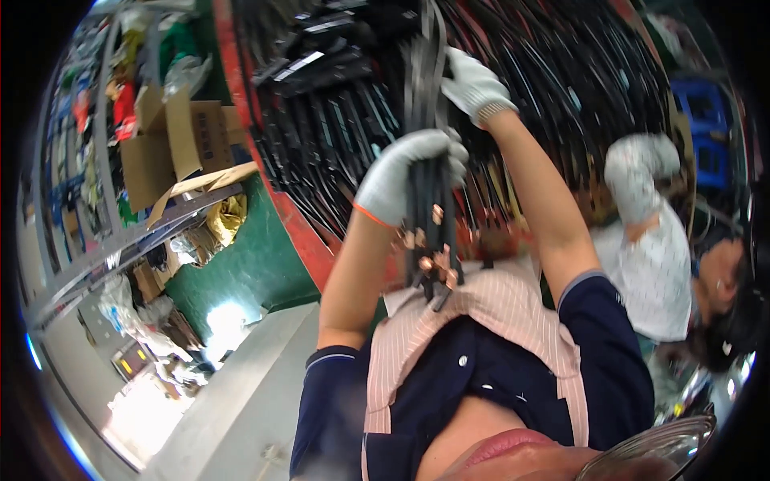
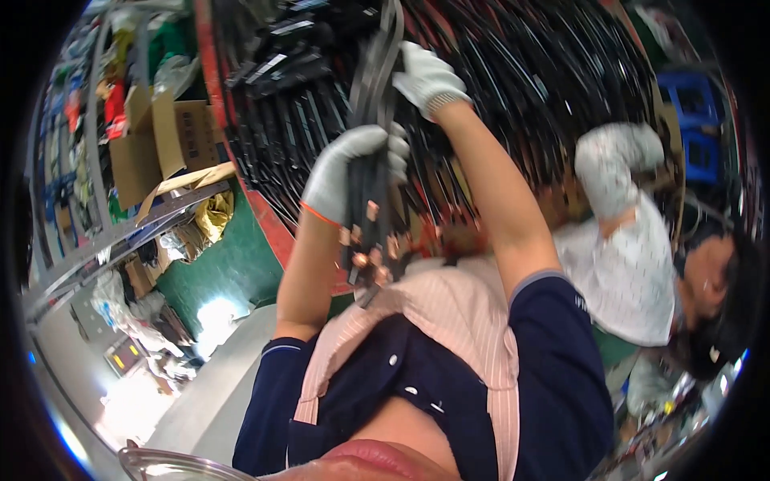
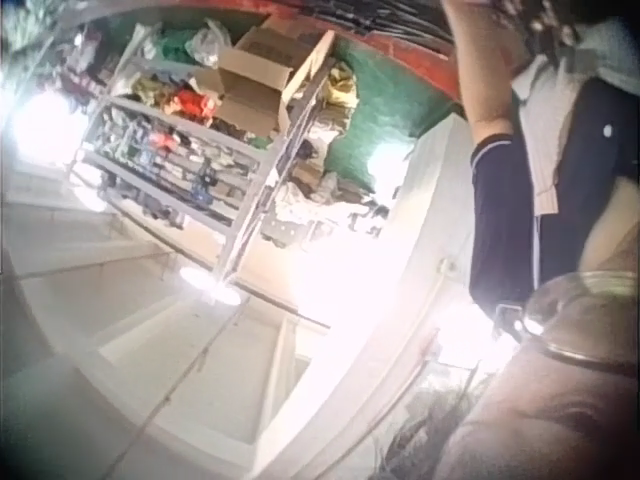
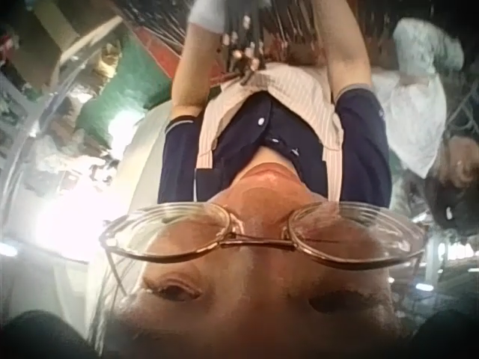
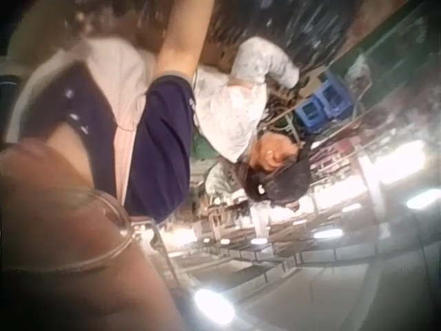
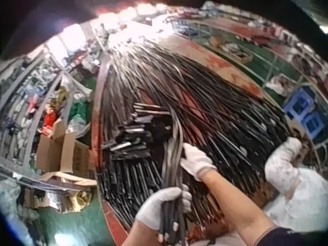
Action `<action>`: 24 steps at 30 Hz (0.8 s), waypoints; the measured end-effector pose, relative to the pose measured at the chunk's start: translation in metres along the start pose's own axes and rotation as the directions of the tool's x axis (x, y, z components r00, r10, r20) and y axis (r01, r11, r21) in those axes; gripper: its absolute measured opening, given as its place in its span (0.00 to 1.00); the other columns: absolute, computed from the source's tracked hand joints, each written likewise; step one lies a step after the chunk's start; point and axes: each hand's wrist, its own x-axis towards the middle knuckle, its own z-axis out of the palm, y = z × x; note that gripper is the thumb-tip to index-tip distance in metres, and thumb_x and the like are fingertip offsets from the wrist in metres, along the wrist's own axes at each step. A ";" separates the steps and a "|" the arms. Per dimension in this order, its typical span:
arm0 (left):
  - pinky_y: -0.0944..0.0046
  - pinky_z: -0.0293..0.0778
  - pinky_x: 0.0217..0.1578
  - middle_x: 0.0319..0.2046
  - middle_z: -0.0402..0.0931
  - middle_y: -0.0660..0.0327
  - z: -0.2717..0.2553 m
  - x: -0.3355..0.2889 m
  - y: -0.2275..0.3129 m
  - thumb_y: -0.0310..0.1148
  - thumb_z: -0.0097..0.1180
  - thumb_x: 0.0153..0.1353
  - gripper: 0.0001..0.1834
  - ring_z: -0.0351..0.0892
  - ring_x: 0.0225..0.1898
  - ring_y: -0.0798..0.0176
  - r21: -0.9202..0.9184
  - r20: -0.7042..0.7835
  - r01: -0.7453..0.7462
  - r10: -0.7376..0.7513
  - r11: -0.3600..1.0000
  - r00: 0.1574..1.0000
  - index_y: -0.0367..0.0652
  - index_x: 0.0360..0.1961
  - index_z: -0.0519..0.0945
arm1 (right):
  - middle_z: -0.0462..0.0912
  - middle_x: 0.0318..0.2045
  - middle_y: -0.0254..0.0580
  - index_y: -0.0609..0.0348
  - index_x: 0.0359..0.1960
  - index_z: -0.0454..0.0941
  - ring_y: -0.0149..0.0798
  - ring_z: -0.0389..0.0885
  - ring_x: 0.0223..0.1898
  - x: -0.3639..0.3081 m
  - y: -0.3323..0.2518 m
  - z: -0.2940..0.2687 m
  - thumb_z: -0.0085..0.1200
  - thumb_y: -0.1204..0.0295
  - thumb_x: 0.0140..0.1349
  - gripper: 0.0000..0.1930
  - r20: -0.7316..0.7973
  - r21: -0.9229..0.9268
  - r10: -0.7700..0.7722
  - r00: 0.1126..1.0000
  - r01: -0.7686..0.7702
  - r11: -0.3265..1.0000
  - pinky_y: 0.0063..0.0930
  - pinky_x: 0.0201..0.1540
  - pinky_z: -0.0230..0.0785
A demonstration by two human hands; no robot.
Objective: The person organizes and sorts bundles of black cables on a workbench by hand.
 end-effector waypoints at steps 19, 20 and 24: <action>0.60 0.80 0.42 0.36 0.81 0.55 -0.039 0.031 -0.060 0.28 0.62 0.56 0.16 0.83 0.36 0.60 -0.100 -0.017 -0.032 0.030 0.994 0.999 0.33 0.45 0.78 | 0.81 0.35 0.43 0.50 0.48 0.78 0.48 0.84 0.36 0.032 -0.125 0.018 0.58 0.50 0.59 0.22 0.256 -0.292 -0.400 0.880 0.465 0.836 0.42 0.36 0.77; 0.61 0.80 0.42 0.36 0.81 0.56 -0.041 0.030 -0.060 0.28 0.62 0.56 0.16 0.83 0.36 0.60 -0.125 -0.026 -0.028 0.024 0.992 0.999 0.33 0.45 0.78 | 0.81 0.35 0.43 0.50 0.48 0.78 0.48 0.84 0.36 0.030 -0.125 0.013 0.58 0.50 0.59 0.22 0.269 -0.301 -0.406 0.874 0.476 0.826 0.42 0.36 0.77; 0.61 0.80 0.41 0.35 0.79 0.57 -0.045 0.038 -0.063 0.26 0.62 0.56 0.12 0.82 0.36 0.61 -0.146 0.006 -0.001 0.002 0.989 1.000 0.35 0.41 0.77 | 0.82 0.30 0.30 0.51 0.49 0.80 0.25 0.80 0.33 0.040 -0.105 -0.020 0.62 0.52 0.58 0.22 0.166 0.416 -0.344 0.924 0.251 0.874 0.25 0.37 0.74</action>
